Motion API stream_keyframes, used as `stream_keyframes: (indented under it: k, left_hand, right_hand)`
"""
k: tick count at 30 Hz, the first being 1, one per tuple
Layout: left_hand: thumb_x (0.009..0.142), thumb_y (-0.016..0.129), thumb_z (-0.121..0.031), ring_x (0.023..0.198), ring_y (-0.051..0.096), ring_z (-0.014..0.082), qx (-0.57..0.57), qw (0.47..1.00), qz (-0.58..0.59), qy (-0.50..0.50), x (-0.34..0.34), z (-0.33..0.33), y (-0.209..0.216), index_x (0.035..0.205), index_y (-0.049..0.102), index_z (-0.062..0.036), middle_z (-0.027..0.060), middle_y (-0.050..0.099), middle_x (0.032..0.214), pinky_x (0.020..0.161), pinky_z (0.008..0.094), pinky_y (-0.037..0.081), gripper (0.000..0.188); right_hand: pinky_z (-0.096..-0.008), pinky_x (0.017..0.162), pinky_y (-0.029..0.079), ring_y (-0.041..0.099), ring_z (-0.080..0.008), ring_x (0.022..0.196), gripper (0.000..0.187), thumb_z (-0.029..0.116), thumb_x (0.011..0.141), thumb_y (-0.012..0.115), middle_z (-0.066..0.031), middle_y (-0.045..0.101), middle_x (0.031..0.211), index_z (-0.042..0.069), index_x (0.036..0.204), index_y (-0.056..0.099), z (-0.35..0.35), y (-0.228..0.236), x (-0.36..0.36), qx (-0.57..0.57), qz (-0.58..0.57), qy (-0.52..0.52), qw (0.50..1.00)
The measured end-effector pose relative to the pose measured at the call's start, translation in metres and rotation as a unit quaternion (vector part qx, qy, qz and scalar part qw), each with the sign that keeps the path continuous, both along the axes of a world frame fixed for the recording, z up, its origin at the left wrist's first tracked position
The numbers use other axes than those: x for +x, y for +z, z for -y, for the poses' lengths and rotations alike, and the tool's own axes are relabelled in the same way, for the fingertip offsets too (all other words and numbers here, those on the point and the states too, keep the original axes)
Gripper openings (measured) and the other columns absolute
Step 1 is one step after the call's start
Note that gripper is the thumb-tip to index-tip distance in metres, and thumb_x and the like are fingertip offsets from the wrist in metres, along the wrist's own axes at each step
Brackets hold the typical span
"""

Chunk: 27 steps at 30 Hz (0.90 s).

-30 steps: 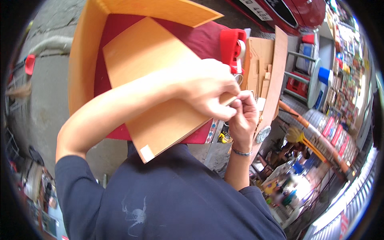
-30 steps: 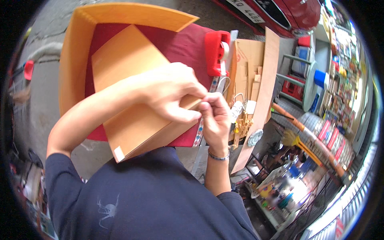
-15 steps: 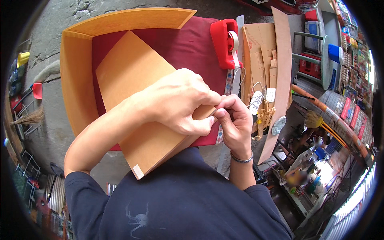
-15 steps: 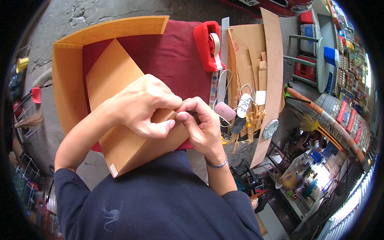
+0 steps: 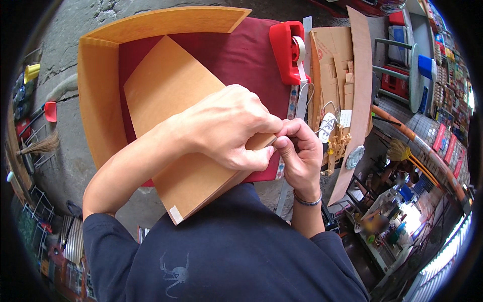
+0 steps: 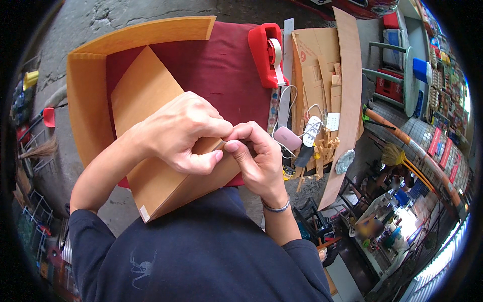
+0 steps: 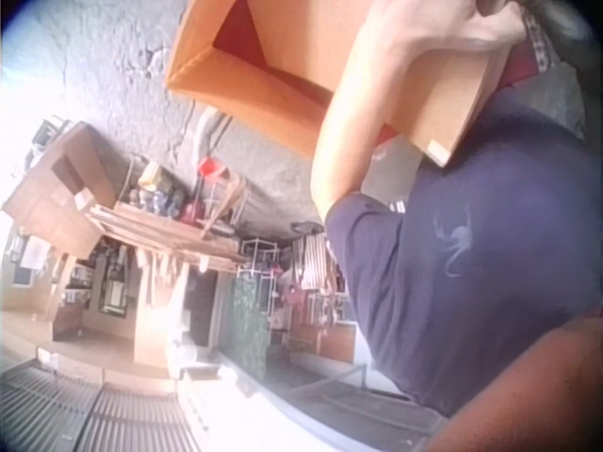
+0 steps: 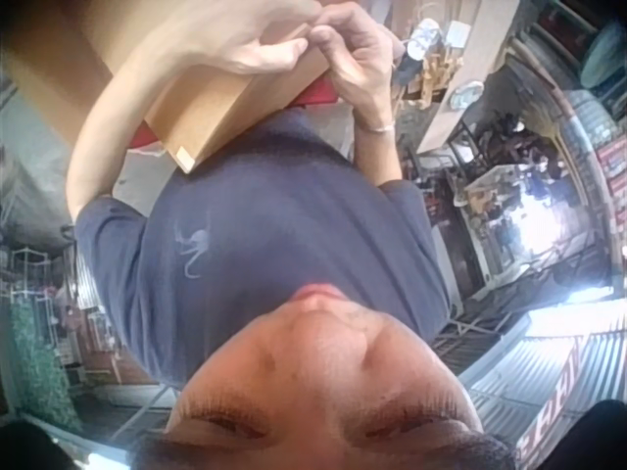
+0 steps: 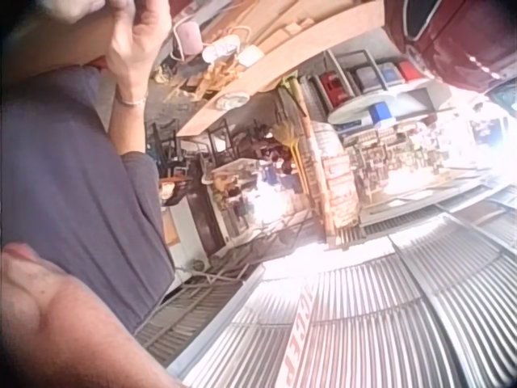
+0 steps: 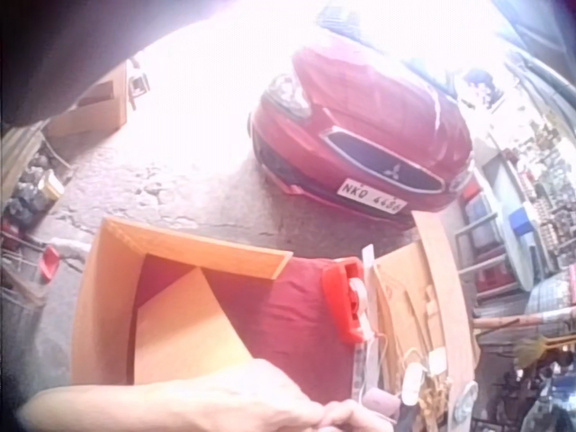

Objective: The person assembles two cardboard boxes on a red work surface. They fold the flaps of a flat-packed box, secure the edges with adhesive tape, and then repeat the process for a second box. The person uses a tape dispenser to apply tape to the seams.

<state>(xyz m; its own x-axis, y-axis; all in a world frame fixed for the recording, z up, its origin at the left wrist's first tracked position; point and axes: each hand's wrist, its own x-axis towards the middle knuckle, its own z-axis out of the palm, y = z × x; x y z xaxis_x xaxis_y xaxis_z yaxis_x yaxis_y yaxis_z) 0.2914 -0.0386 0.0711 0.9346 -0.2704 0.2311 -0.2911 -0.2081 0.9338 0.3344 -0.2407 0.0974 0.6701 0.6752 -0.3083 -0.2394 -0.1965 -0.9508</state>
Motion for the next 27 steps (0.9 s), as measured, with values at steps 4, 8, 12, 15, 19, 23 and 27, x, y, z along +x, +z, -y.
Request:
stream_keyframes:
  k: [4,8,12,15,19,23,27]
  left_hand:
    - [0.067,0.066,-0.019,0.05,0.05,0.0297,0.005,1.0,-0.001,-0.001,0.0,-0.001,0.002,0.065,0.053,-0.0054,0.0104,0.045,0.052,0.047,0.0394,0.038,0.018]
    - [0.07,0.064,-0.021,0.053,0.055,0.0328,0.031,0.999,-0.016,-0.016,0.001,-0.004,0.006,0.069,0.059,-0.0043,0.0138,0.051,0.054,0.051,0.0411,0.043,0.018]
    - [0.073,0.063,-0.024,0.054,0.059,0.0345,0.044,0.998,-0.027,-0.03,0.002,-0.005,0.007,0.07,0.062,-0.0038,0.0154,0.055,0.054,0.052,0.0421,0.046,0.02]
    - [0.074,0.063,-0.026,0.055,0.059,0.036,0.029,0.999,-0.014,-0.033,0.001,-0.006,0.005,0.078,0.06,-0.004,0.0166,0.055,0.056,0.053,0.0429,0.046,0.022]
    - [0.075,0.063,-0.026,0.058,0.059,0.0383,0.023,0.999,-0.03,-0.002,-0.002,-0.002,0.002,0.092,0.051,-0.0025,0.0178,0.054,0.059,0.055,0.0441,0.046,0.032]
    - [0.074,0.063,-0.024,0.061,0.061,0.0384,0.01,0.999,-0.042,0.006,-0.004,-0.002,0.004,0.099,0.044,-0.0002,0.0183,0.055,0.061,0.057,0.0444,0.047,0.039]
    - [0.074,0.063,-0.023,0.063,0.063,0.0375,-0.017,0.999,-0.046,0.006,-0.005,-0.003,0.008,0.102,0.044,0.0009,0.019,0.056,0.063,0.059,0.0442,0.049,0.041]
  right_hand:
    - [-0.0214,0.075,0.046,0.055,-0.0061,0.081,0.009,0.007,0.095,0.064,-0.0027,0.061,0.089,0.0,0.094,0.059,0.0,0.001,-0.001,-0.006,-0.004,-0.001,1.0]
    - [-0.0216,0.075,0.046,0.055,-0.0058,0.081,0.009,0.007,0.095,0.064,-0.0024,0.062,0.089,0.0,0.094,0.059,-0.001,0.002,0.0,-0.012,-0.005,0.001,1.0]
    - [-0.0212,0.076,0.046,0.055,-0.0057,0.082,0.01,0.008,0.096,0.064,-0.0016,0.061,0.089,0.0,0.094,0.059,-0.003,0.006,-0.001,-0.014,-0.019,-0.011,1.0]
    - [-0.0215,0.078,0.046,0.057,-0.0066,0.086,0.01,0.006,0.095,0.064,-0.0023,0.061,0.092,0.0,0.098,0.057,0.0,0.002,0.0,0.009,-0.02,0.002,1.0]
    - [-0.0229,0.081,0.049,0.06,-0.0101,0.093,0.021,-0.002,0.092,0.064,-0.0061,0.062,0.098,0.001,0.11,0.053,-0.005,0.006,-0.003,0.052,-0.028,-0.043,0.997]
    - [-0.0237,0.079,0.05,0.062,-0.0102,0.092,0.024,-0.006,0.091,0.063,-0.007,0.065,0.101,-0.001,0.114,0.059,-0.01,0.009,0.0,0.064,0.029,-0.001,0.998]
    - [-0.025,0.074,0.053,0.065,-0.0125,0.084,0.02,-0.008,0.087,0.064,-0.0077,0.069,0.094,-0.001,0.106,0.068,-0.009,0.01,0.018,0.047,0.091,0.077,0.992]
